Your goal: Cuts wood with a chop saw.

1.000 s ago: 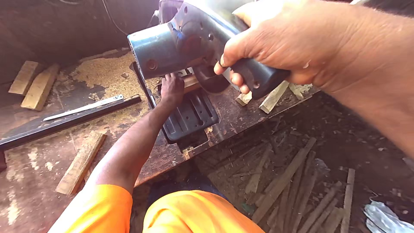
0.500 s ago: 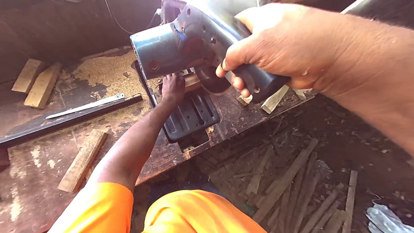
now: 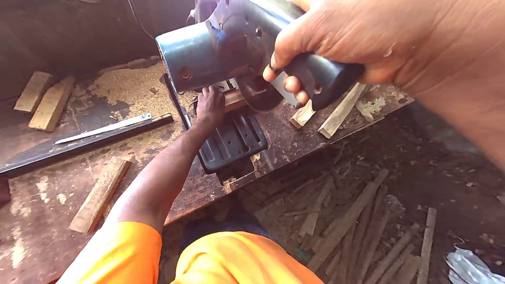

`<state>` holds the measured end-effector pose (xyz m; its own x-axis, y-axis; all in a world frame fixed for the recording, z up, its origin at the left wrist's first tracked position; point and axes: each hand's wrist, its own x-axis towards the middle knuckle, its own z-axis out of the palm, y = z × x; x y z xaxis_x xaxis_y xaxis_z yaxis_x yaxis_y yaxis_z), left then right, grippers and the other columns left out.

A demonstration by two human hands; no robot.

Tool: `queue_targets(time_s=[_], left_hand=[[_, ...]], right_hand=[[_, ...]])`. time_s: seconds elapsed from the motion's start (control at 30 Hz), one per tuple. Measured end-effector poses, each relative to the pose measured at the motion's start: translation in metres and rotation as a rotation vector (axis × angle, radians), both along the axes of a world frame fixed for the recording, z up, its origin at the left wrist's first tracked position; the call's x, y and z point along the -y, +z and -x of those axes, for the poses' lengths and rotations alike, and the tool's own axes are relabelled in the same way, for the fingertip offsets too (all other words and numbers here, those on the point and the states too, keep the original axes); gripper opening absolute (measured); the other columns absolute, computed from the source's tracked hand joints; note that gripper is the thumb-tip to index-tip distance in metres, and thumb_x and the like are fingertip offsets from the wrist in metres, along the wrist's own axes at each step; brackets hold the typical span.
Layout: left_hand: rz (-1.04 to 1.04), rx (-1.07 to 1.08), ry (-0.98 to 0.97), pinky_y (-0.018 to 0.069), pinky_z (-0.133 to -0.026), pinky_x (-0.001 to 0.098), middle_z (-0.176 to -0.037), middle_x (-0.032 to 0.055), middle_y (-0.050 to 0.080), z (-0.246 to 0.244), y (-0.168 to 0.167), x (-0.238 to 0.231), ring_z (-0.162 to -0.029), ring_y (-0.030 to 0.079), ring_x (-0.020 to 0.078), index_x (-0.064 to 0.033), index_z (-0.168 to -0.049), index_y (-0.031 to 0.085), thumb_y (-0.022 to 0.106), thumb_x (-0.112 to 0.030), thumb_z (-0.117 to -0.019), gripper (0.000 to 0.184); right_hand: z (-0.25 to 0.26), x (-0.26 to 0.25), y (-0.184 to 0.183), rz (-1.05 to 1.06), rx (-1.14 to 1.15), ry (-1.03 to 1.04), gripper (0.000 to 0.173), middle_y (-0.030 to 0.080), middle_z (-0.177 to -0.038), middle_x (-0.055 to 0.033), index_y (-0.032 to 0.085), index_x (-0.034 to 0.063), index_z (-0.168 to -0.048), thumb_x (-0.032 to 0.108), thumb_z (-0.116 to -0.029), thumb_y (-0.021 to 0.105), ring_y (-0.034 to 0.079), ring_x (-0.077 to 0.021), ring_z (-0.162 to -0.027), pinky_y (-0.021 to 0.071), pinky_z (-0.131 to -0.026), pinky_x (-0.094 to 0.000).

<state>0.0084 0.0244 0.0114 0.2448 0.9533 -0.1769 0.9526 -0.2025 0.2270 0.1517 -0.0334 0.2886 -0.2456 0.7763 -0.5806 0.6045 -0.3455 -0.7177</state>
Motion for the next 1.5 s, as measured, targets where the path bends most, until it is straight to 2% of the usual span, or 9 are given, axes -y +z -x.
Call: queue_targets(time_s=[0.07, 0.13, 0.2, 0.3, 0.53, 0.63, 1.23, 1.4, 1.5], left_hand=[[-0.01, 0.018, -0.004, 0.0446, -0.106, 0.0597, -0.144, 0.0291, 0.049, 0.0, -0.001, 0.0, -0.135, 0.047, 0.0477, 0.0031, -0.134, 0.06, 0.07, -0.02, -0.0919, 0.049], [-0.012, 0.024, -0.013, 0.0444, -0.106, 0.0607, -0.144, 0.0292, 0.049, 0.001, 0.002, 0.001, -0.135, 0.047, 0.0484, 0.0031, -0.133, 0.06, 0.067, -0.014, -0.0931, 0.044], [-0.006, 0.016, -0.019, 0.0436, -0.107, 0.0602, -0.147, 0.0278, 0.049, 0.001, 0.003, 0.002, -0.136, 0.046, 0.0473, 0.0026, -0.135, 0.06, 0.066, -0.013, -0.093, 0.045], [-0.013, 0.016, -0.037, 0.0411, -0.109, 0.0613, -0.146, 0.0286, 0.049, 0.002, 0.002, 0.003, -0.138, 0.045, 0.0471, 0.0045, -0.135, 0.059, 0.069, -0.019, -0.0934, 0.049], [-0.035, 0.051, -0.028, 0.0403, -0.11, 0.0615, -0.144, 0.0278, 0.052, 0.002, -0.001, 0.003, -0.137, 0.046, 0.0459, 0.0043, -0.132, 0.06, 0.067, -0.014, -0.0915, 0.045], [-0.026, 0.043, -0.018, 0.0395, -0.111, 0.0612, -0.143, 0.0273, 0.054, 0.002, 0.001, 0.004, -0.137, 0.047, 0.0452, 0.0042, -0.13, 0.062, 0.072, -0.021, -0.091, 0.048], [-0.019, 0.069, -0.001, 0.0435, -0.109, 0.059, -0.13, 0.0243, 0.064, 0.004, 0.002, 0.005, -0.129, 0.057, 0.0416, 0.0021, -0.122, 0.066, 0.066, -0.022, -0.0959, 0.036], [-0.017, 0.038, -0.011, 0.0395, -0.112, 0.059, -0.136, 0.0252, 0.06, 0.003, 0.001, 0.003, -0.133, 0.053, 0.042, 0.002, -0.128, 0.063, 0.066, -0.025, -0.097, 0.041], [-0.027, 0.038, -0.02, 0.0414, -0.11, 0.0594, -0.145, 0.0278, 0.051, 0.004, -0.001, 0.001, -0.137, 0.047, 0.0461, 0.0026, -0.135, 0.06, 0.065, -0.019, -0.0958, 0.045]], right_hand=[[0.001, 0.005, -0.001, -0.023, 0.052, -0.03, 0.023, 0.068, -0.091, -0.0147, 0.055, 0.011, -0.124, 0.014, -0.1018, 0.058, 0.068, -0.0207, -0.058, 0.0618, -0.049, -0.0351], [0.017, 0.023, 0.001, -0.113, 0.155, -0.13, 0.023, 0.066, -0.082, -0.0067, 0.056, 0.0127, -0.123, 0.016, -0.1002, 0.057, 0.064, -0.0124, -0.053, 0.0565, -0.046, -0.0257], [0.021, 0.029, 0.001, -0.127, 0.181, -0.156, 0.024, 0.067, -0.084, -0.0053, 0.055, 0.013, -0.125, 0.016, -0.1009, 0.056, 0.064, -0.0109, -0.054, 0.0562, -0.046, -0.0241], [0.018, 0.031, -0.003, -0.148, 0.175, -0.156, 0.027, 0.068, -0.087, -0.0071, 0.054, 0.0111, -0.126, 0.015, -0.1, 0.06, 0.067, -0.0137, -0.056, 0.0582, -0.045, -0.0272], [0.016, 0.036, -0.009, -0.157, 0.149, -0.17, 0.034, 0.069, -0.087, -0.009, 0.052, 0.0105, -0.128, 0.011, -0.096, 0.062, 0.068, -0.0171, -0.053, 0.0599, -0.044, -0.0322], [0.016, 0.038, -0.01, -0.155, 0.159, -0.169, 0.035, 0.068, -0.087, -0.008, 0.051, 0.0108, -0.13, 0.011, -0.0958, 0.061, 0.067, -0.0164, -0.052, 0.0599, -0.044, -0.0322], [0.012, 0.046, -0.022, -0.162, 0.124, -0.15, 0.044, 0.069, -0.091, -0.0107, 0.048, 0.0136, -0.134, 0.008, -0.093, 0.064, 0.067, -0.0191, -0.053, 0.0604, -0.045, -0.0338], [0.014, 0.037, -0.011, -0.148, 0.191, -0.11, 0.039, 0.068, -0.086, -0.0098, 0.048, 0.0103, -0.13, 0.008, -0.0943, 0.063, 0.068, -0.0198, -0.053, 0.061, -0.046, -0.0346], [0.017, 0.027, -0.001, -0.144, 0.185, -0.108, 0.032, 0.067, -0.084, -0.0074, 0.052, 0.0115, -0.13, 0.012, -0.0988, 0.058, 0.065, -0.0148, -0.053, 0.0582, -0.046, -0.0286]])
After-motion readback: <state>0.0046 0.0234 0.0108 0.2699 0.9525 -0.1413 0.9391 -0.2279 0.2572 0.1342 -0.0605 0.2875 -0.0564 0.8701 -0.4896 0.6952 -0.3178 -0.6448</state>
